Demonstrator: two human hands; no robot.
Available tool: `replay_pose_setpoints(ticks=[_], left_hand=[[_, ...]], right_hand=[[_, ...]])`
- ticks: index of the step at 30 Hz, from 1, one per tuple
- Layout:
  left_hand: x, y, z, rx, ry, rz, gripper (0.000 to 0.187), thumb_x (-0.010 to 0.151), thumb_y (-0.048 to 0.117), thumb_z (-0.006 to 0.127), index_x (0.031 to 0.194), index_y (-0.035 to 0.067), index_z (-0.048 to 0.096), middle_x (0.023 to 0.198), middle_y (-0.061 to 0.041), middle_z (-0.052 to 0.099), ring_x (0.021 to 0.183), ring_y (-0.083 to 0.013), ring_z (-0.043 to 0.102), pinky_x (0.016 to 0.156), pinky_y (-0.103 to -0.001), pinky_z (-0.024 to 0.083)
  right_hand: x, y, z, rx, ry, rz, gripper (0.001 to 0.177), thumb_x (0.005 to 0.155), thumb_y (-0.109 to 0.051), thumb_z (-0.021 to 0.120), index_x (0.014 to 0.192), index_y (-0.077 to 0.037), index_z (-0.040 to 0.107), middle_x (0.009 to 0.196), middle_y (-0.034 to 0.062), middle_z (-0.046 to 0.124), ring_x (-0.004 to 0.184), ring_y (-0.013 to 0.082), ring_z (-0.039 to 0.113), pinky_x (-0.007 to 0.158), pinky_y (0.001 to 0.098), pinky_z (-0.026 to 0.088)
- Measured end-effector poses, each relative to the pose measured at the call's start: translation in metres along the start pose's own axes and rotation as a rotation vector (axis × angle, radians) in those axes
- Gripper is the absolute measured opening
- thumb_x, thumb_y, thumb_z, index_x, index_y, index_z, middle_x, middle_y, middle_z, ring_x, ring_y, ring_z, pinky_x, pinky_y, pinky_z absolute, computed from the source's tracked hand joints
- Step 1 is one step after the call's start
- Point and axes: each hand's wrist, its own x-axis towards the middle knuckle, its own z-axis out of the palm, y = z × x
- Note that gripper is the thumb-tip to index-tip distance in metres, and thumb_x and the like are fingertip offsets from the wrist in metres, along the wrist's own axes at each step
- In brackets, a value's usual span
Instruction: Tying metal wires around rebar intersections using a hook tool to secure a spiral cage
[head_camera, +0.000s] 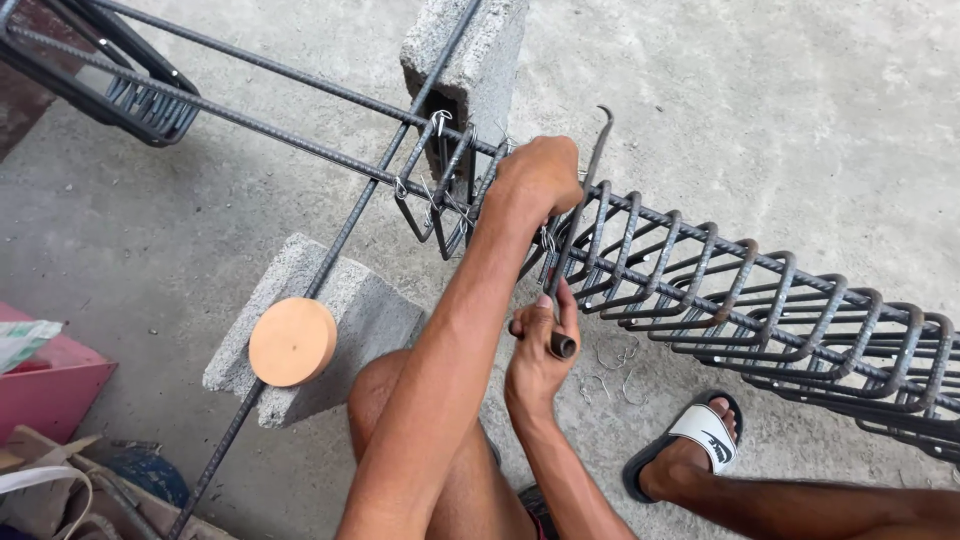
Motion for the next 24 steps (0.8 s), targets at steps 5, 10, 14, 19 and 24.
replay_pose_setpoints(ticks=[5, 10, 14, 19, 24], left_hand=[[-0.014, -0.002, -0.024, -0.070, 0.140, 0.042, 0.021, 0.084, 0.010, 0.063, 0.097, 0.001, 0.076, 0.092, -0.022, 0.075, 0.096, -0.0465, 0.074, 0.080, -0.064, 0.058], [-0.043, 0.002, -0.057, -0.119, 0.278, 0.005, 0.026, 0.095, 0.026, 0.068, 0.111, 0.007, 0.070, 0.091, -0.008, 0.074, 0.073, -0.0184, 0.072, 0.080, -0.043, 0.059], [-0.039, -0.012, -0.059, -0.091, 0.334, -0.025, 0.018, 0.087, 0.014, 0.069, 0.103, 0.008, 0.073, 0.087, -0.008, 0.075, 0.066, -0.0169, 0.071, 0.073, -0.037, 0.060], [-0.029, -0.026, -0.047, 0.118, 0.143, -0.151, 0.009, 0.084, 0.011, 0.072, 0.092, 0.008, 0.074, 0.083, -0.008, 0.073, 0.059, -0.0171, 0.065, 0.058, -0.032, 0.057], [-0.032, -0.022, -0.043, 0.176, 0.029, -0.128, 0.021, 0.083, 0.021, 0.082, 0.097, 0.009, 0.074, 0.088, -0.003, 0.072, 0.068, -0.0164, 0.063, 0.072, -0.036, 0.053]], right_hand=[[0.008, -0.025, -0.034, -0.084, -0.034, -0.072, 0.036, 0.109, -0.008, 0.047, 0.141, 0.006, 0.053, 0.066, -0.0011, 0.049, 0.064, 0.0092, 0.051, 0.063, 0.0264, 0.048], [0.028, -0.029, -0.097, -0.182, -0.201, -0.084, 0.049, 0.104, -0.024, 0.055, 0.146, 0.002, 0.048, 0.074, -0.0025, 0.052, 0.069, 0.0117, 0.056, 0.062, 0.0246, 0.050], [0.037, -0.038, -0.138, -0.160, -0.219, -0.119, 0.044, 0.106, -0.018, 0.055, 0.143, 0.003, 0.049, 0.074, -0.0036, 0.048, 0.066, 0.0095, 0.052, 0.060, 0.0216, 0.047], [0.035, -0.061, -0.168, -0.201, -0.148, -0.066, 0.035, 0.110, -0.011, 0.047, 0.143, 0.000, 0.049, 0.075, -0.0042, 0.042, 0.070, 0.0089, 0.047, 0.074, 0.0259, 0.050], [0.027, -0.065, -0.164, -0.196, -0.089, -0.043, 0.032, 0.112, -0.007, 0.042, 0.142, -0.001, 0.050, 0.073, -0.0029, 0.038, 0.069, 0.0098, 0.043, 0.079, 0.0272, 0.047]])
